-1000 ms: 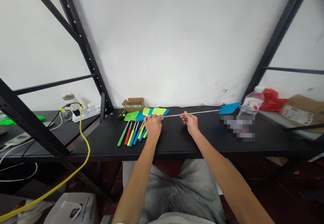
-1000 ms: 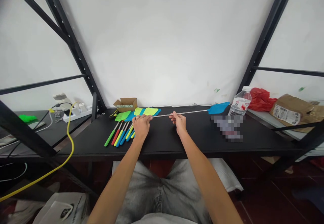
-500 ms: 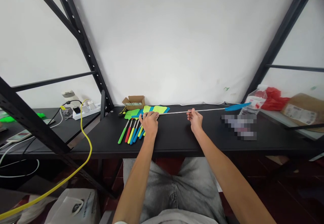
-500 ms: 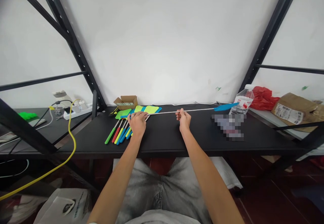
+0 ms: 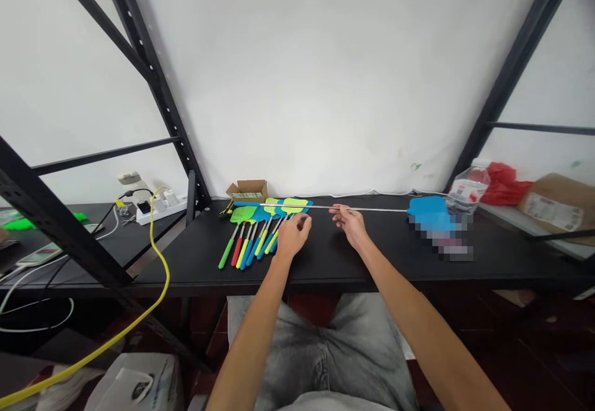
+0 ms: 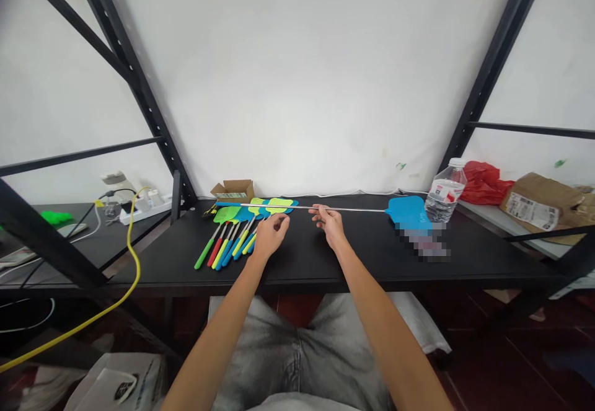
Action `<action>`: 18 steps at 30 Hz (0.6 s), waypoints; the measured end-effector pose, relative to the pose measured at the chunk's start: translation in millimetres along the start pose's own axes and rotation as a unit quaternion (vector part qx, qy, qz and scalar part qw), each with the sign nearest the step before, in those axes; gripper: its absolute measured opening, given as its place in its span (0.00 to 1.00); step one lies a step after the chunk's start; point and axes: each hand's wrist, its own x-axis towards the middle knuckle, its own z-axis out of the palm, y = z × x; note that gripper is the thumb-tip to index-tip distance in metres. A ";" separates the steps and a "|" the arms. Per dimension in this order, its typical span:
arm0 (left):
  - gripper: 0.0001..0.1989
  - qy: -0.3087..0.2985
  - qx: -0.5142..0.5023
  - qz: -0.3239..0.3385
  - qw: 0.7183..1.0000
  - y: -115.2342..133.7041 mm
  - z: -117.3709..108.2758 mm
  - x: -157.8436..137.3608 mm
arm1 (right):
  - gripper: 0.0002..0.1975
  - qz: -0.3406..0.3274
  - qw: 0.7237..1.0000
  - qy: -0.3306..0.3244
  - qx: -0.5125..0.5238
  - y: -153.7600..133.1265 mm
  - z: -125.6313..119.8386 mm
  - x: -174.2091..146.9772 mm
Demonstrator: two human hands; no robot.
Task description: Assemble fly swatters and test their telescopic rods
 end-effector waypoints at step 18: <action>0.23 0.040 -0.407 -0.218 0.886 -9.5 9.1 7.9 | 0.16 0.033 0.999 -0.014 0.017 -2.7 2.8 -3.0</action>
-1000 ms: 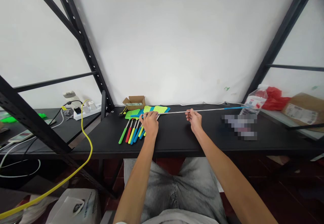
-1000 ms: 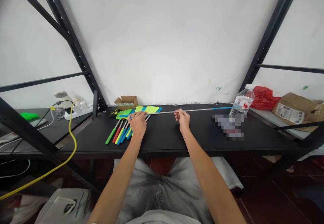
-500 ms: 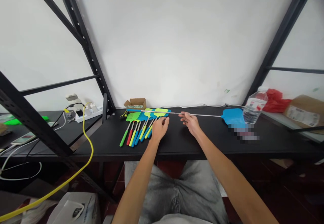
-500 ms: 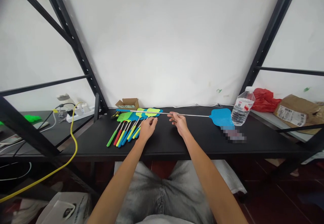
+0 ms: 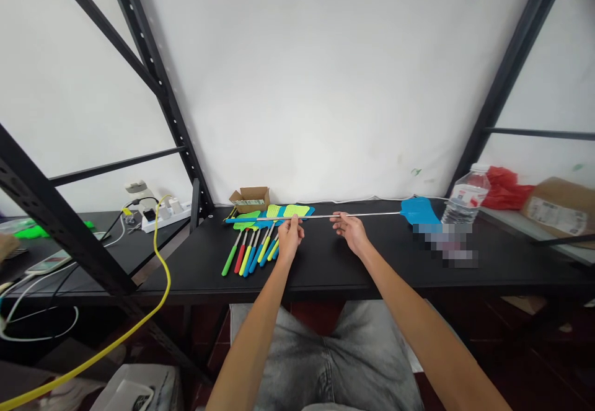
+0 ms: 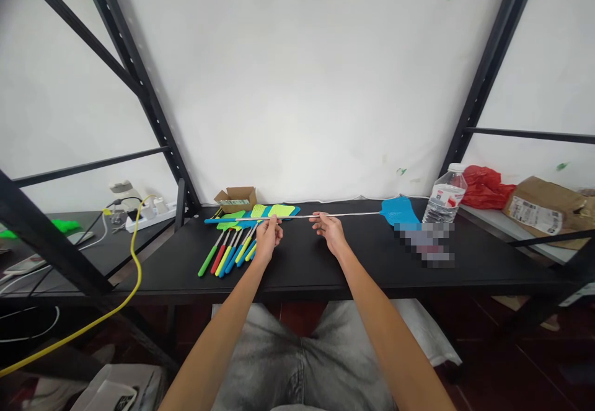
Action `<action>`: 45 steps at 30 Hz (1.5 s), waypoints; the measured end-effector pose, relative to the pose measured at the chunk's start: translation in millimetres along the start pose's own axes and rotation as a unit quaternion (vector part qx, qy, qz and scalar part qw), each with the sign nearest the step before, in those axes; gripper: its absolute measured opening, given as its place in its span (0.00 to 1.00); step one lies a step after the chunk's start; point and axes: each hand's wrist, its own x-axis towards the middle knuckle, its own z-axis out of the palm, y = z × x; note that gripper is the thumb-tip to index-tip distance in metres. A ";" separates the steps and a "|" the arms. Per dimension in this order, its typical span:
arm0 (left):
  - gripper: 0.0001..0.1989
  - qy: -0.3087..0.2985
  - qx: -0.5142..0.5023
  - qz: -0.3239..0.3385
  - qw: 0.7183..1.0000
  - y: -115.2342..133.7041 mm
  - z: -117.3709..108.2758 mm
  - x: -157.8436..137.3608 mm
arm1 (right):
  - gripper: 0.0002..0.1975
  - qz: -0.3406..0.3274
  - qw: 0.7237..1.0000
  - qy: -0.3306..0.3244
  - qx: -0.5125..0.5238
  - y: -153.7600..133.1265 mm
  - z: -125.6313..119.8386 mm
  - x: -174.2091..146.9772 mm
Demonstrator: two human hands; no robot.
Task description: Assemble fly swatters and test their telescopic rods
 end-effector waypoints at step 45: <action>0.16 0.055 -0.074 -0.026 0.995 -2.4 -2.2 5.2 | 0.15 -0.004 0.996 0.070 0.047 1.8 -4.0 3.1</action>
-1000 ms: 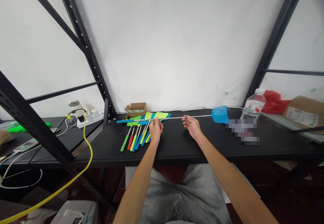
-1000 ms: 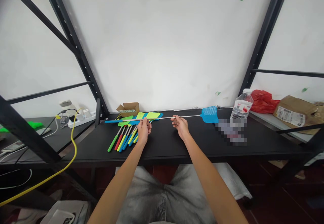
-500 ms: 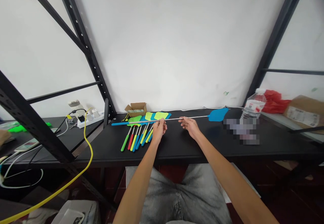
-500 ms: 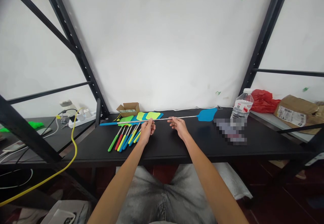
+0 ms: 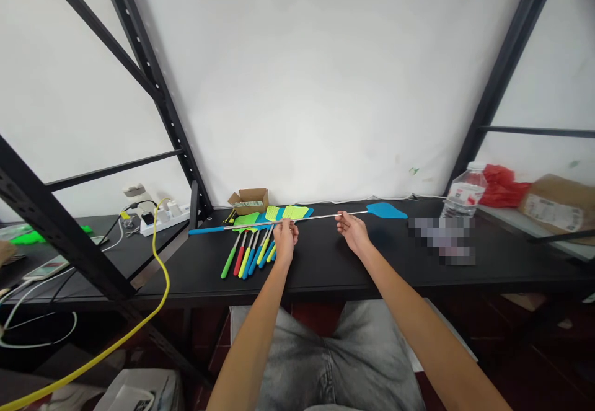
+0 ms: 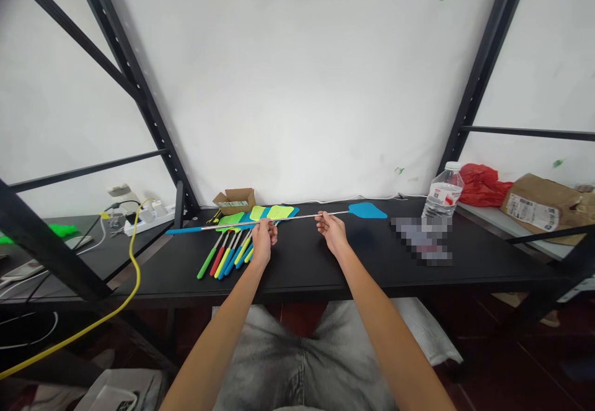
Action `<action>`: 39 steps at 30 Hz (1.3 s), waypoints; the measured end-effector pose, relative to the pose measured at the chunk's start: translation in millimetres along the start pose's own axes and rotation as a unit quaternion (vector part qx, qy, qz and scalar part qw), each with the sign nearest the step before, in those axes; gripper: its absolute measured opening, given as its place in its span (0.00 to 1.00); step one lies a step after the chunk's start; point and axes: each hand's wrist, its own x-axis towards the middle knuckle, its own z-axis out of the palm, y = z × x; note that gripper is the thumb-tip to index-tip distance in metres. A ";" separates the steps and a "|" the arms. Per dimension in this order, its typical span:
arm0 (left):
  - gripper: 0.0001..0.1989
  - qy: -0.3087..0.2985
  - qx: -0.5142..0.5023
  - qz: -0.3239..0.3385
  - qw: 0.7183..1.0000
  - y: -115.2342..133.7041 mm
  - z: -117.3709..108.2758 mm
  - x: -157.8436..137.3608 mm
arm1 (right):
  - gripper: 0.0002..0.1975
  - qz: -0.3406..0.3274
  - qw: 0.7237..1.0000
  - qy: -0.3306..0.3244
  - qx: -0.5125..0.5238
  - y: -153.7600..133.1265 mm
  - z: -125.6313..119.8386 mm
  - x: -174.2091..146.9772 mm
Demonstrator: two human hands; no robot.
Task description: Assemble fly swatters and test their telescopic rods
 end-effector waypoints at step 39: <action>0.23 -0.049 0.019 -0.013 0.999 -2.2 0.1 0.2 | 0.17 -0.004 0.999 0.020 0.038 -2.5 0.4 0.0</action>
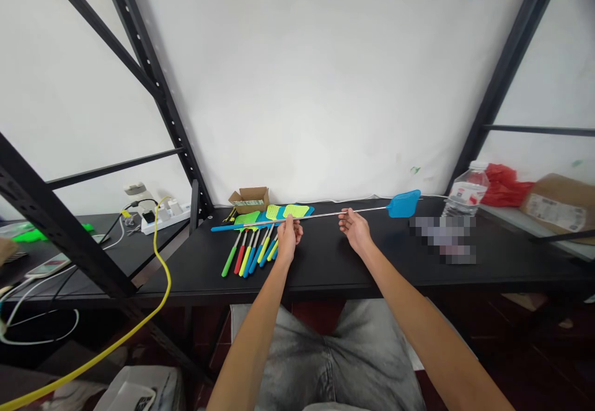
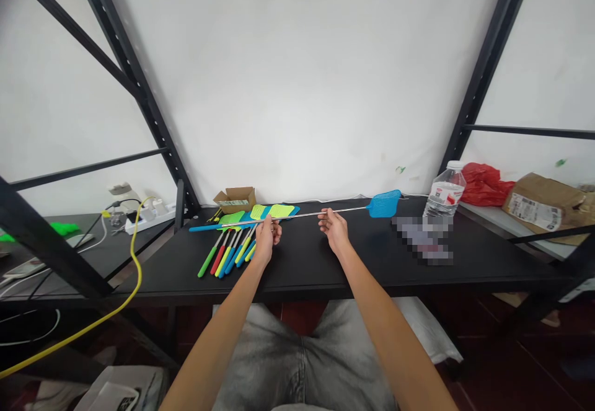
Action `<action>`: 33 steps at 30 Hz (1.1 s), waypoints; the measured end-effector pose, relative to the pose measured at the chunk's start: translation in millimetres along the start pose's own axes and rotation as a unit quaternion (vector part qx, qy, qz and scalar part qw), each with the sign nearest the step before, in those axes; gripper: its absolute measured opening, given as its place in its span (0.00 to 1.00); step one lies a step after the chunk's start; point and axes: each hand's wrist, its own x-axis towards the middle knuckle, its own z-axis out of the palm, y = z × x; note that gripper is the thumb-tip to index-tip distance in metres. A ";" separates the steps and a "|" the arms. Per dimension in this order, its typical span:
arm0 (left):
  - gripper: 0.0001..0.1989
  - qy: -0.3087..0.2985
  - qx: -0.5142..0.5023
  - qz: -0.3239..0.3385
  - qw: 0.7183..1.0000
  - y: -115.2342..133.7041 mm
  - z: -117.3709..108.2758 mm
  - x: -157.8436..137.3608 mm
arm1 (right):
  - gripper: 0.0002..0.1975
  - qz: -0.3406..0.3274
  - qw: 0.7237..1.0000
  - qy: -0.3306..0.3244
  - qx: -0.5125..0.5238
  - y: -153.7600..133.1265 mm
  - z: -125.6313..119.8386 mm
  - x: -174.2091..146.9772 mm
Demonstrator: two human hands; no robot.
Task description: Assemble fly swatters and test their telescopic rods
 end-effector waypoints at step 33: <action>0.24 -0.061 0.056 0.005 0.997 6.0 5.2 -7.3 | 0.21 -0.012 0.998 -0.028 -0.052 3.5 2.7 -1.2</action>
